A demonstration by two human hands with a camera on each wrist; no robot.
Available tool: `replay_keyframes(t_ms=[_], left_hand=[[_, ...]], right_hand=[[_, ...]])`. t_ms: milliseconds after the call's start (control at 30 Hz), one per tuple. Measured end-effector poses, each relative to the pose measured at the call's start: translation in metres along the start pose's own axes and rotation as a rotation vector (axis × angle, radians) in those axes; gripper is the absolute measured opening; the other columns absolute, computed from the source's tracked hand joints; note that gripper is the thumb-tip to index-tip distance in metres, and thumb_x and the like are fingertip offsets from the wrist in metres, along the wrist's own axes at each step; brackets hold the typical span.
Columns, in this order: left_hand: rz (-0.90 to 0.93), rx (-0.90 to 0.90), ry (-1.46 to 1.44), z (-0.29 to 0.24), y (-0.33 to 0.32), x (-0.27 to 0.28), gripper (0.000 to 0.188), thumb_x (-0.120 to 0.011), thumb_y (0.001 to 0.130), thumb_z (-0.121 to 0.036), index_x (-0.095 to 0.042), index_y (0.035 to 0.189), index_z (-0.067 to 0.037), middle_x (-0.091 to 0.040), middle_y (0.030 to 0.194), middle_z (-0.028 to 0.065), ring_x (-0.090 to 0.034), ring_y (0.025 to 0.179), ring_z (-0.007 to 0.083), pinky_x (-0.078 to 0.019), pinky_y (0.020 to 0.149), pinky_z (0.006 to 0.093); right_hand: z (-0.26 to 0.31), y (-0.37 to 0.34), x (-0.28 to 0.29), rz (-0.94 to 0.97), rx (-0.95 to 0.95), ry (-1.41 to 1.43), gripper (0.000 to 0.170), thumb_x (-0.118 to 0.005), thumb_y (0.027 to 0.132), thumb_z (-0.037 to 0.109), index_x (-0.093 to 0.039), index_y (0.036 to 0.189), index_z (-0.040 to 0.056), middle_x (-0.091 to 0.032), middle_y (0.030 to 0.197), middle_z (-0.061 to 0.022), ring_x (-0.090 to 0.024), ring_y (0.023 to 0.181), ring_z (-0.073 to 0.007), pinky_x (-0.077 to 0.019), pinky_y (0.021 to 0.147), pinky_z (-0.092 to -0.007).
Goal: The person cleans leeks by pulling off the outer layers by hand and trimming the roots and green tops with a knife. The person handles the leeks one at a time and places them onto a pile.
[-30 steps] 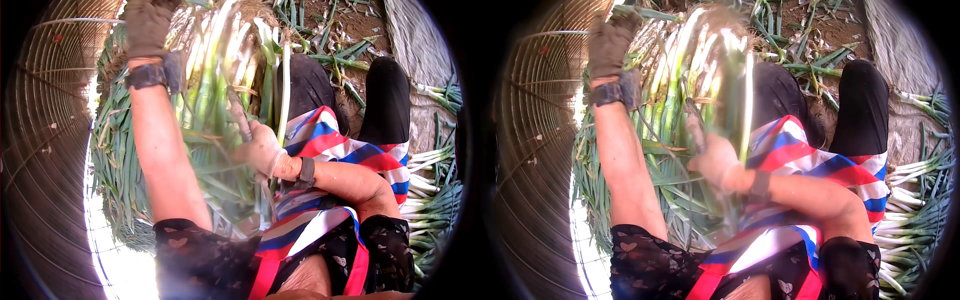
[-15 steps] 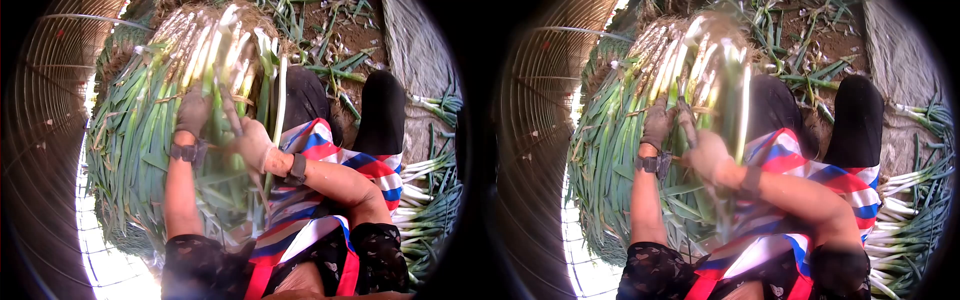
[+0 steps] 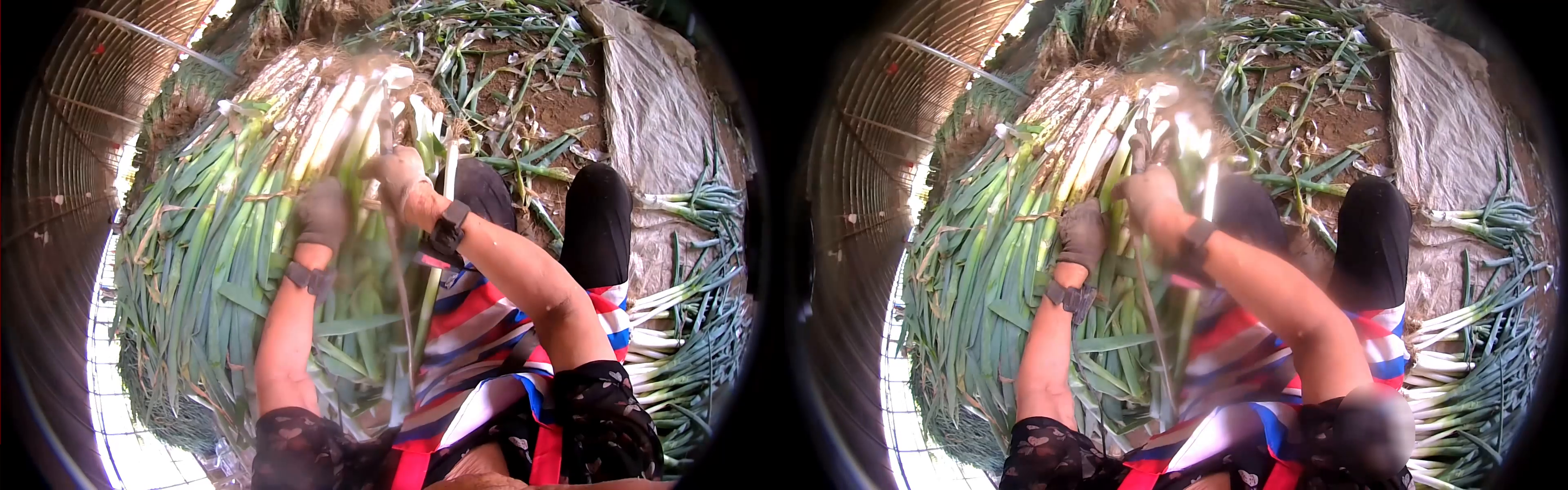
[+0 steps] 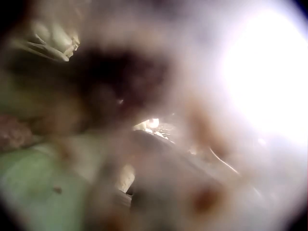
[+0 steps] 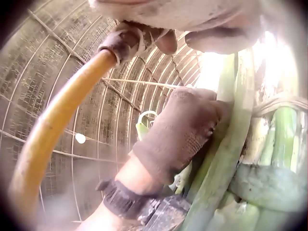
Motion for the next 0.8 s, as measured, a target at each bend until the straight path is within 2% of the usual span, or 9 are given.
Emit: replay_keyframes(t_ms=[100, 167, 200, 400, 500, 533, 633, 733, 800], left_hand=[[0.009, 0.028, 0.035, 0.002, 0.001, -0.010, 0.017, -0.064, 0.086, -0.024, -0.063, 0.087, -0.007, -0.067, 0.081, 0.0182, -0.068, 0.077, 0.0366, -0.0532, 0.067, 0.0474], [-0.011, 0.022, 0.025, 0.006, 0.001, -0.016, 0.017, -0.064, 0.086, -0.024, -0.063, 0.087, -0.007, -0.067, 0.081, 0.0179, -0.068, 0.077, 0.0368, -0.0530, 0.066, 0.0477], [-0.018, 0.012, 0.010, 0.008, 0.000, -0.019, 0.017, -0.064, 0.086, -0.024, -0.063, 0.087, -0.007, -0.067, 0.081, 0.0177, -0.067, 0.077, 0.0368, -0.0529, 0.066, 0.0477], [-0.071, -0.047, -0.036, 0.001, -0.004, 0.005, 0.018, -0.065, 0.085, -0.025, -0.062, 0.086, -0.007, -0.065, 0.078, 0.0162, -0.066, 0.075, 0.0371, -0.0518, 0.066, 0.0471], [-0.154, -0.071, -0.066, 0.001, -0.008, 0.007, 0.019, -0.066, 0.085, -0.026, -0.062, 0.086, -0.009, -0.065, 0.078, 0.0150, -0.066, 0.076, 0.0370, -0.0514, 0.066, 0.0470], [-0.200, -0.085, -0.085, 0.002, -0.010, 0.007, 0.019, -0.067, 0.085, -0.027, -0.061, 0.086, -0.009, -0.065, 0.078, 0.0146, -0.065, 0.076, 0.0369, -0.0513, 0.066, 0.0470], [-0.171, -0.044, -0.053, -0.001, -0.010, 0.009, 0.019, -0.070, 0.083, -0.027, -0.062, 0.086, -0.010, -0.065, 0.078, 0.0143, -0.065, 0.077, 0.0373, -0.0511, 0.067, 0.0474], [-0.132, 0.010, -0.068, -0.001, -0.008, 0.010, 0.020, -0.072, 0.081, -0.026, -0.063, 0.087, -0.010, -0.065, 0.079, 0.0155, -0.065, 0.078, 0.0377, -0.0511, 0.068, 0.0481], [-0.218, -0.069, -0.033, 0.000, -0.009, 0.008, 0.019, -0.068, 0.081, -0.029, -0.059, 0.085, -0.012, -0.062, 0.075, 0.0112, -0.064, 0.070, 0.0318, -0.0493, 0.060, 0.0451]], right_hand=[[-0.007, 0.042, -0.004, 0.021, 0.160, -0.134, 0.035, -0.079, 0.078, 0.023, -0.069, 0.098, -0.0031, -0.068, 0.078, -0.0129, -0.064, 0.062, -0.0204, -0.0519, 0.057, -0.0357], [0.010, 0.031, 0.003, -0.035, 0.040, 0.091, 0.034, -0.078, 0.079, 0.023, -0.068, 0.096, -0.0045, -0.066, 0.076, -0.0126, -0.064, 0.061, -0.0191, -0.0512, 0.055, -0.0364], [0.006, 0.041, 0.001, -0.010, 0.100, 0.213, 0.034, -0.079, 0.078, 0.022, -0.067, 0.092, -0.0070, -0.066, 0.073, -0.0118, -0.063, 0.059, -0.0181, -0.0506, 0.054, -0.0358], [0.004, 0.017, -0.001, -0.037, 0.211, 0.072, 0.029, -0.077, 0.079, 0.019, -0.067, 0.092, -0.0059, -0.062, 0.067, -0.0116, -0.062, 0.055, -0.0202, -0.0470, 0.047, -0.0346], [0.001, -0.003, 0.004, 0.096, -0.037, 0.321, 0.021, -0.075, 0.081, 0.016, -0.068, 0.088, -0.0031, -0.060, 0.062, -0.0106, -0.060, 0.048, -0.0208, -0.0444, 0.042, -0.0363], [0.008, -0.009, 0.004, -0.003, -0.029, 0.416, 0.016, -0.072, 0.084, 0.013, -0.067, 0.081, -0.0024, -0.056, 0.054, -0.0092, -0.053, 0.036, -0.0222, -0.0393, 0.034, -0.0378], [-0.029, 0.043, -0.001, -0.051, 0.954, -0.593, 0.015, -0.071, 0.085, 0.012, -0.068, 0.081, -0.0023, -0.058, 0.055, -0.0091, -0.056, 0.039, -0.0213, -0.0428, 0.038, -0.0375], [0.012, -0.006, 0.009, 0.148, 0.082, 0.067, 0.018, -0.072, 0.085, 0.016, -0.072, 0.088, -0.0020, -0.064, 0.066, -0.0092, -0.066, 0.058, -0.0204, -0.0520, 0.053, -0.0370], [0.011, 0.011, 0.007, 0.062, 0.141, 0.051, 0.023, -0.074, 0.083, 0.019, -0.072, 0.088, -0.0029, -0.066, 0.070, -0.0100, -0.065, 0.061, -0.0195, -0.0516, 0.057, -0.0369]])
Point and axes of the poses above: each hand's wrist, its own y-axis towards the middle knuckle, its own x-axis out of the back of the hand, z = x × y, the point moved 4 cm from there along y, towards the middle knuckle
